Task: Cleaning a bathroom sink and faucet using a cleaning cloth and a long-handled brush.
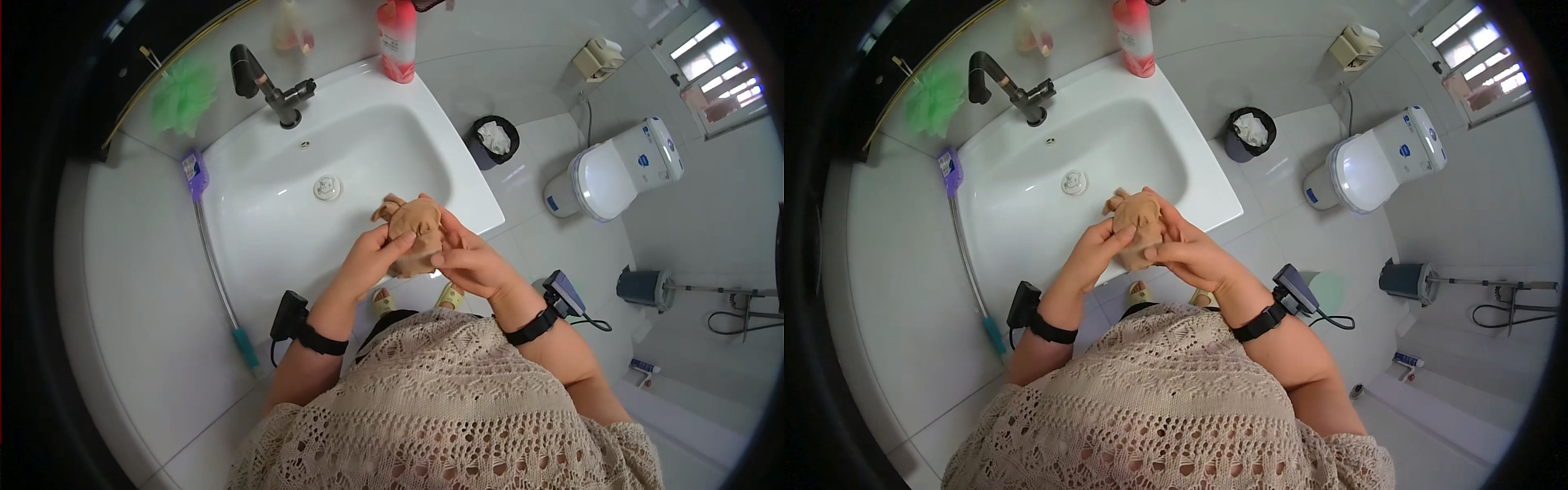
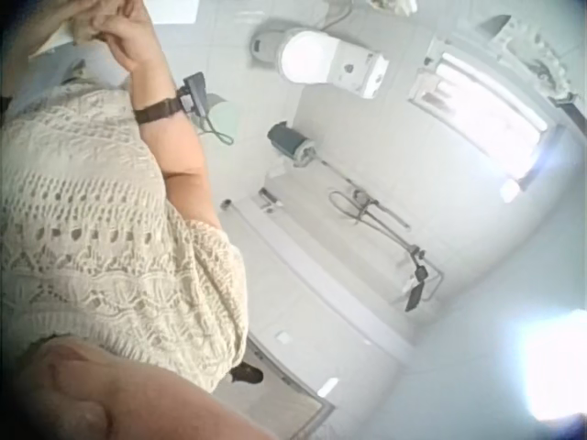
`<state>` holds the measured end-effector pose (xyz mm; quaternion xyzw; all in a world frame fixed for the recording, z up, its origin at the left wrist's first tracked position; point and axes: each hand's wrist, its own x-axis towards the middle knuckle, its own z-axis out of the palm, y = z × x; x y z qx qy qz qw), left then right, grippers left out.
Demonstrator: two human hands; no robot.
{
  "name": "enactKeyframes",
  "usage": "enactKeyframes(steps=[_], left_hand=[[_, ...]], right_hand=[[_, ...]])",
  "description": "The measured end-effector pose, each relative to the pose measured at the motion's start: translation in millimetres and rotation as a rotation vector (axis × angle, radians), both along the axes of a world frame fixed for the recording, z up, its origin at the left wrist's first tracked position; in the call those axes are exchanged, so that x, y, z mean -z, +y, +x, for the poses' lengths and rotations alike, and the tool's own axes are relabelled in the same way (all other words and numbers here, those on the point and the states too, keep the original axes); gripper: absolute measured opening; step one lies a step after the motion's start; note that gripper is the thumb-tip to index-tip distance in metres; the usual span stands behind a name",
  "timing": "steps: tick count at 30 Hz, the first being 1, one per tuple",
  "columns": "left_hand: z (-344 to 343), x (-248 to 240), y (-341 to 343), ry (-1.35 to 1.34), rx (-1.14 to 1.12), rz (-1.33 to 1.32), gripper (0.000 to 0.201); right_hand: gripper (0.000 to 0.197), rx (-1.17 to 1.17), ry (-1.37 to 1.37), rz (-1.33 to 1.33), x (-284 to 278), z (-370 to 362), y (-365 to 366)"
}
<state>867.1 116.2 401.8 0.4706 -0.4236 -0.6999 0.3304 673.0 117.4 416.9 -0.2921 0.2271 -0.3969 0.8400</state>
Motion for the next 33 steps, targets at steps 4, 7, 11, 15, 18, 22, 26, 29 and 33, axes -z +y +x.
enactKeyframes(steps=[4, 7, 11, 15, 18, 22, 26, 29, 33], left_hand=[[14, -6, -8, -0.160, -0.126, -0.011, 0.029], [28, -10, -17, -0.033, -0.321, -0.066, 0.028], [36, -40, -22, 0.342, -0.544, -0.027, 0.024], [52, -45, -29, 0.556, -0.699, -0.047, 0.016], [55, -56, -30, 0.495, -0.775, -0.156, 0.014], [59, -70, -29, 0.505, -0.840, -0.233, 0.014], [67, -79, -31, 0.636, -1.084, -0.111, 0.013], [83, -63, -38, 0.688, -1.159, -0.140, 0.018], [123, -42, -42, 0.633, -1.301, -0.197, 0.022]], right_hand=[[0.074, 0.019, 0.459, -0.134, -5, -15, 0], [0.031, 0.135, 1.024, -0.417, -14, -25, -11], [0.023, 0.288, 1.152, -0.771, -38, -24, -28], [0.021, 0.302, 1.402, -1.010, -62, -31, -54], [0.030, 0.399, 1.617, -1.219, -76, -31, -65], [0.039, 0.531, 1.530, -1.328, -87, -21, -75], [0.040, 0.601, 1.427, -1.400, -91, -22, -81], [0.037, 0.581, 1.143, -1.348, -91, -18, -79], [0.035, 0.637, 1.244, -1.364, -97, -24, -96]])
